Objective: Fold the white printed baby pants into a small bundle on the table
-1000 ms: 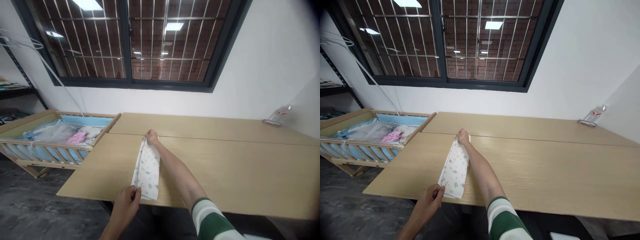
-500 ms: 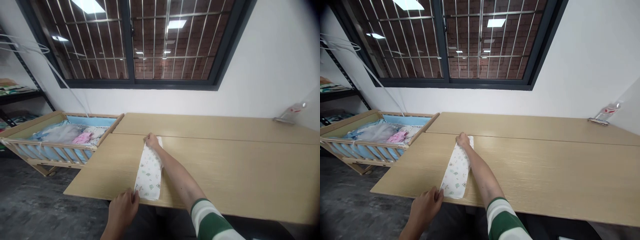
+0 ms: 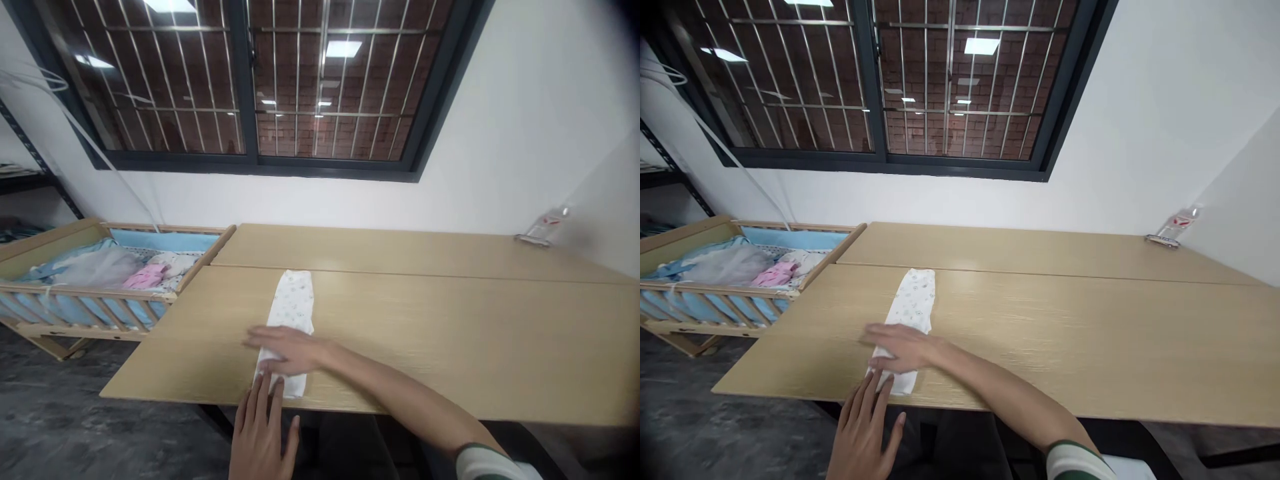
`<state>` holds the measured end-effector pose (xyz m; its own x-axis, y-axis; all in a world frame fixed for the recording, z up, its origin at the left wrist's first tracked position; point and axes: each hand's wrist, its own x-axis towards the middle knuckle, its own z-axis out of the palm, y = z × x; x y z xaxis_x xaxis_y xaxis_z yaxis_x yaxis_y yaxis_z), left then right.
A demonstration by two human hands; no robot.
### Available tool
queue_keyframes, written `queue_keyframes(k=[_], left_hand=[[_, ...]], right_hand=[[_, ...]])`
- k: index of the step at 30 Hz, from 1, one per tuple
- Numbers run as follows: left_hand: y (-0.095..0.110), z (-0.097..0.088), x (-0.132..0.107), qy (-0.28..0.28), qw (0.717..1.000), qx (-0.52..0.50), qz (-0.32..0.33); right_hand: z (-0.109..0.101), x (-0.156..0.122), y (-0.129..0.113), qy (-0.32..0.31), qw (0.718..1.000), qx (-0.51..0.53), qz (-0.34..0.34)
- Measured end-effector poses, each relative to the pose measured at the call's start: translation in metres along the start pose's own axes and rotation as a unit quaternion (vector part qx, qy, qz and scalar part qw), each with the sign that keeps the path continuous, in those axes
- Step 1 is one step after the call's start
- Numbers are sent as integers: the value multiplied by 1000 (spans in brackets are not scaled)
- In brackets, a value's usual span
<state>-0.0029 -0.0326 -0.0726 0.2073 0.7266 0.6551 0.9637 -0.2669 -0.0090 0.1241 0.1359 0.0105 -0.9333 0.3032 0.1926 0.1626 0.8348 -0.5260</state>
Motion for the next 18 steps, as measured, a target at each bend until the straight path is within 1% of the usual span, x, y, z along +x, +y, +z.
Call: queue_keyframes(k=[2, 3, 4, 6, 10, 13, 18], left_hand=[[-1, 6, -8, 0, 1000, 24, 10], [-1, 9, -11, -2, 999, 34, 17], [-1, 10, -13, -6, 999, 42, 22], [-1, 12, -14, -19, 998, 53, 25], [0, 11, -12, -31, 998, 59, 18], [0, 11, -12, -31, 998, 50, 18], [-2, 15, -14, -30, 999, 38, 18]], right_hand=[[12, -10, -11, -35, 999, 4, -23], [16, -13, -12, -46, 999, 3, -24], [19, -16, -9, -54, 998, -1, -17], [20, -16, 3, -59, 998, -15, 15], [3, -7, 47, -60, 992, -49, 97], [-14, 4, 85, -56, 986, -71, 139], [-37, 18, 146, 2, 975, -109, 196]])
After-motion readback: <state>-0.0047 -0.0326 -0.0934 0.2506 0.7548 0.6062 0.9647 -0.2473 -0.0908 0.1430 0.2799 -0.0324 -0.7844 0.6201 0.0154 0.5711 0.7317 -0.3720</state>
